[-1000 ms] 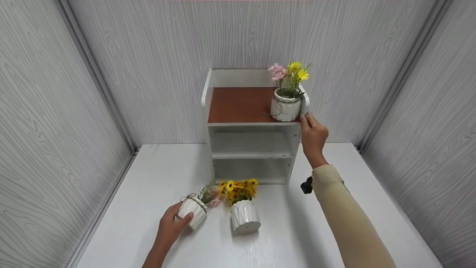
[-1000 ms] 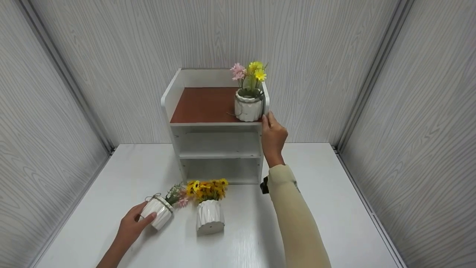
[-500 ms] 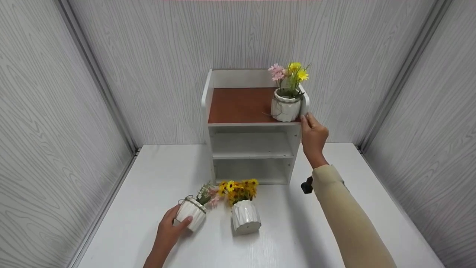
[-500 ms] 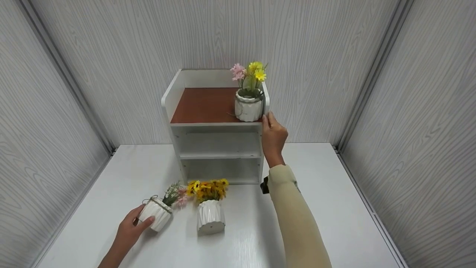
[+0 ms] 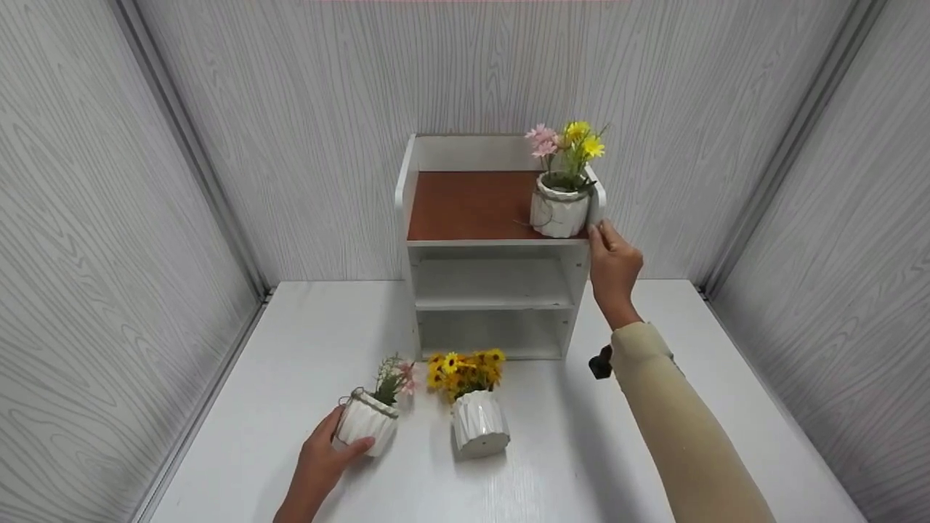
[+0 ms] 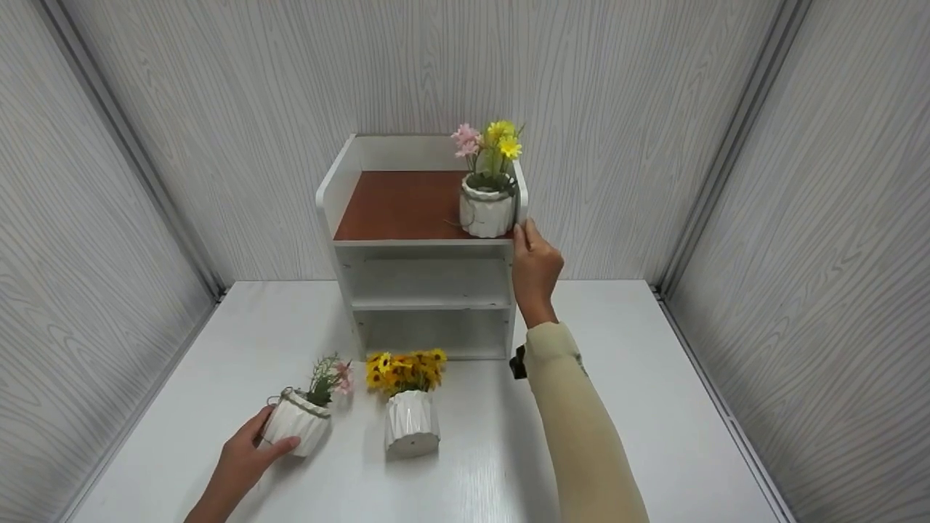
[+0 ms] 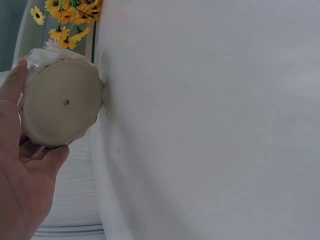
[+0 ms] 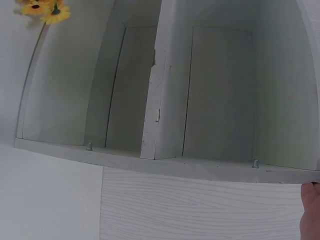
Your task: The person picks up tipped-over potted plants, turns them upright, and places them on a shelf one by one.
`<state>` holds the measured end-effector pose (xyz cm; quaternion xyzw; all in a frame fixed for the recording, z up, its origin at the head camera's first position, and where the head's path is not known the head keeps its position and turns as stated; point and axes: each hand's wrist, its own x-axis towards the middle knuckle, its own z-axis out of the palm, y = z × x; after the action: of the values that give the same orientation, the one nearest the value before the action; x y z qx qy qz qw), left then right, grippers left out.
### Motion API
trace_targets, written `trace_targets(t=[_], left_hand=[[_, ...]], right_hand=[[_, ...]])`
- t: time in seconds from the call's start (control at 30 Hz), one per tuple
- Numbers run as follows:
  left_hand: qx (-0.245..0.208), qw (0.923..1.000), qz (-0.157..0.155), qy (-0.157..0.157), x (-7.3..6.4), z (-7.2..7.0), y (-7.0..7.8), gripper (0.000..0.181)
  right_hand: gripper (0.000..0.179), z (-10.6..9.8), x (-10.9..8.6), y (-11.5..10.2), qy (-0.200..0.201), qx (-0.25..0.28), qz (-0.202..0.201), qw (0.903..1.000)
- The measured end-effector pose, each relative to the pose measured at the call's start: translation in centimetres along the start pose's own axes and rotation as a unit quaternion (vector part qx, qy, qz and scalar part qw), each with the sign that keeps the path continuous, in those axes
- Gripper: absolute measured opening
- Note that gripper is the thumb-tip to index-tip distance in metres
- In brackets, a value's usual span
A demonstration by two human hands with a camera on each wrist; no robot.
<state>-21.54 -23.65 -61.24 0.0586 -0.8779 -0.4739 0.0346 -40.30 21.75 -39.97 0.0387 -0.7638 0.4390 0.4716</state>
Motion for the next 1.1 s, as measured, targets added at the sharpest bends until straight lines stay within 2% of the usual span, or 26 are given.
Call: trace_targets(t=[0.37,0.63,0.8,1.1], left_hand=[[0.035,0.9987,-0.032,-0.021,-0.3,-0.5,-0.3,0.114],[0.047,0.9975,-0.043,-0.029,-0.8,-0.7,0.1,0.125],[0.032,0.9988,-0.035,-0.012,-1.0,-0.5,-0.1,0.115],[0.001,0.9996,-0.023,0.018,-0.4,0.4,0.1,0.106]], right_hand=[[0.035,0.1,-0.1,0.3,-0.007,0.002,0.001,1.0000],[0.033,0.3,-0.1,0.3,0.012,0.013,-0.006,0.9998],[0.029,0.1,-0.2,0.3,0.000,0.007,0.001,1.0000],[0.033,0.1,0.0,0.2,0.003,0.000,0.000,1.0000]])
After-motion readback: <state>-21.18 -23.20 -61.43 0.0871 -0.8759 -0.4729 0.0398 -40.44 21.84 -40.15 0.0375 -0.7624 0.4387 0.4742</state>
